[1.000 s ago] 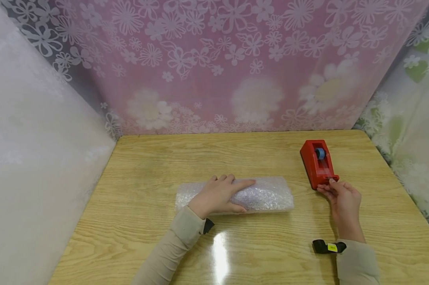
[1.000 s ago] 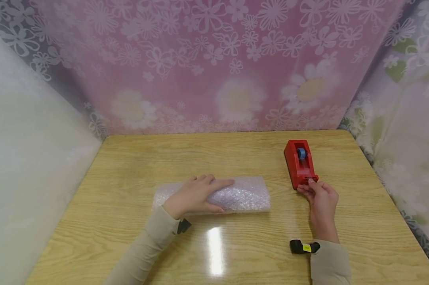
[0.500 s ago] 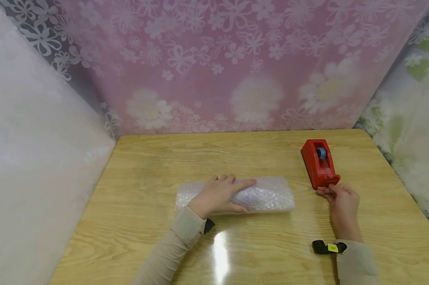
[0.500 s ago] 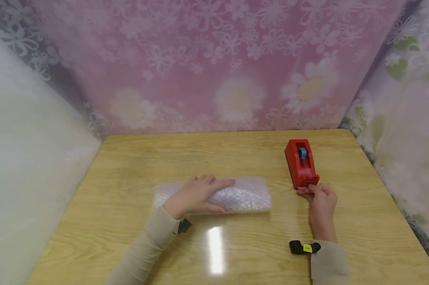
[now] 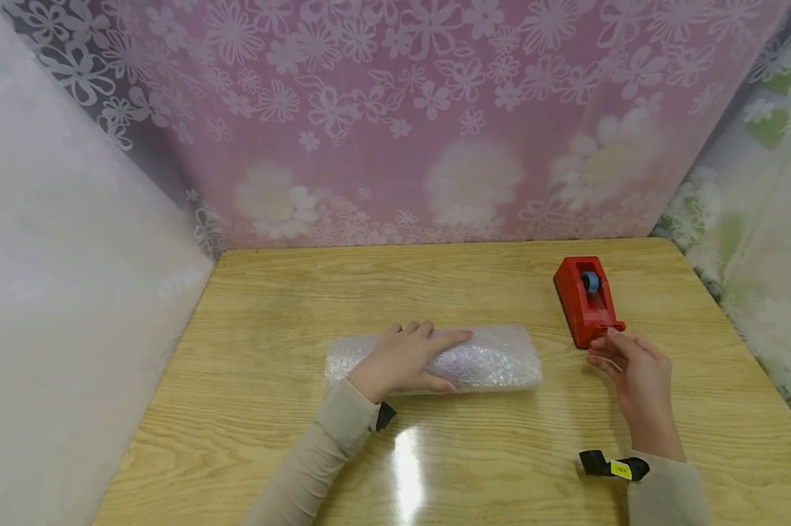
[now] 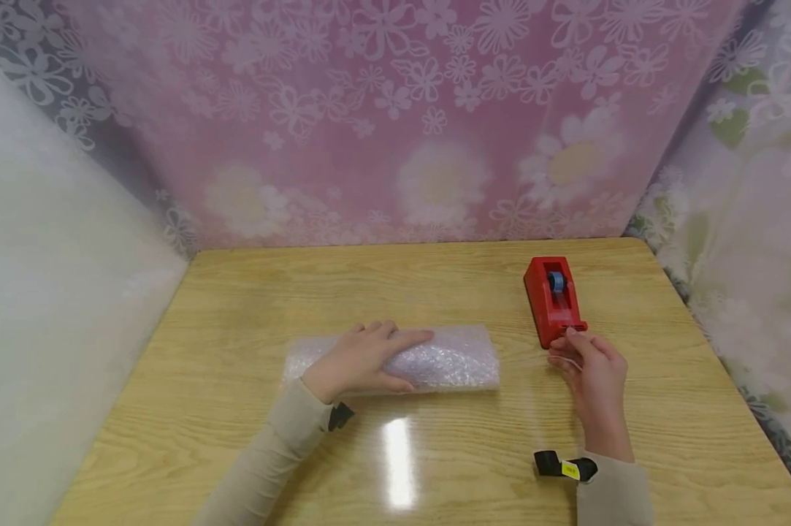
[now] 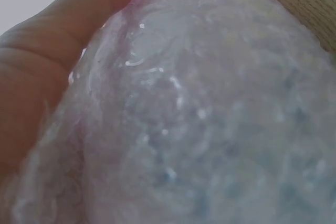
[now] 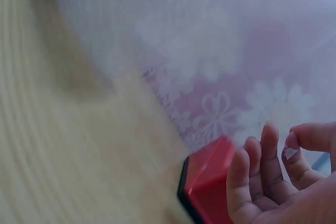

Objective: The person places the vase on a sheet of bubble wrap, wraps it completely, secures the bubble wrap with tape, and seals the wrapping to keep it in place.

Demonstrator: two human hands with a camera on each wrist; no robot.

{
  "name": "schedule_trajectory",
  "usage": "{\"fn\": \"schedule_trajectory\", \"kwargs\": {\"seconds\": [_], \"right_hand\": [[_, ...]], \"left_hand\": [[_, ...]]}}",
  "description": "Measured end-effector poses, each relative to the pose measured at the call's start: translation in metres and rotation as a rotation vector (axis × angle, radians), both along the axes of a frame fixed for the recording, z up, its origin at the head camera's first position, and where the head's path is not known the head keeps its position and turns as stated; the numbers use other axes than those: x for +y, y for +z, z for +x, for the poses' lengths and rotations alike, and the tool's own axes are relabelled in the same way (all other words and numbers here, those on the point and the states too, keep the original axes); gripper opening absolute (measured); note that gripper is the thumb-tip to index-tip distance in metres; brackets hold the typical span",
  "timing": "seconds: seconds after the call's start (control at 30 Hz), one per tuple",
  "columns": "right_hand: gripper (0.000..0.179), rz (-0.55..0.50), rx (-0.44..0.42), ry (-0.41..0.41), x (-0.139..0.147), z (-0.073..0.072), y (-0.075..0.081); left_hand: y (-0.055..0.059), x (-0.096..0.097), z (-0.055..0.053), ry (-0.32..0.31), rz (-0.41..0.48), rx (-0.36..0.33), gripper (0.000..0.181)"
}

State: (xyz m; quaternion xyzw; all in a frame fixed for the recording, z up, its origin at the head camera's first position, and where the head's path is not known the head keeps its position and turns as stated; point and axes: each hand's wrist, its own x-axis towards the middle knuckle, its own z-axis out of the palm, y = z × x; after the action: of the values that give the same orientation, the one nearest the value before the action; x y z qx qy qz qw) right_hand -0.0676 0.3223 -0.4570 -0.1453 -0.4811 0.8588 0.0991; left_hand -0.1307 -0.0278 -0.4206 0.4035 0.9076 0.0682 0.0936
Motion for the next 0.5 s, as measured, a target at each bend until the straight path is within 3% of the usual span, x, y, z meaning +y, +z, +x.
{"fn": "schedule_trajectory", "kwargs": {"seconds": [0.3,0.5], "right_hand": [[0.013,0.107,0.114,0.070,-0.043,0.000,0.046],[0.014,0.237,0.195,0.137,-0.084,-0.005,0.067]], "left_hand": [[-0.004,-0.001,-0.007,-0.007,0.018,0.028,0.090],[-0.005,0.000,-0.017,0.007,0.033,-0.010,0.089]]}}
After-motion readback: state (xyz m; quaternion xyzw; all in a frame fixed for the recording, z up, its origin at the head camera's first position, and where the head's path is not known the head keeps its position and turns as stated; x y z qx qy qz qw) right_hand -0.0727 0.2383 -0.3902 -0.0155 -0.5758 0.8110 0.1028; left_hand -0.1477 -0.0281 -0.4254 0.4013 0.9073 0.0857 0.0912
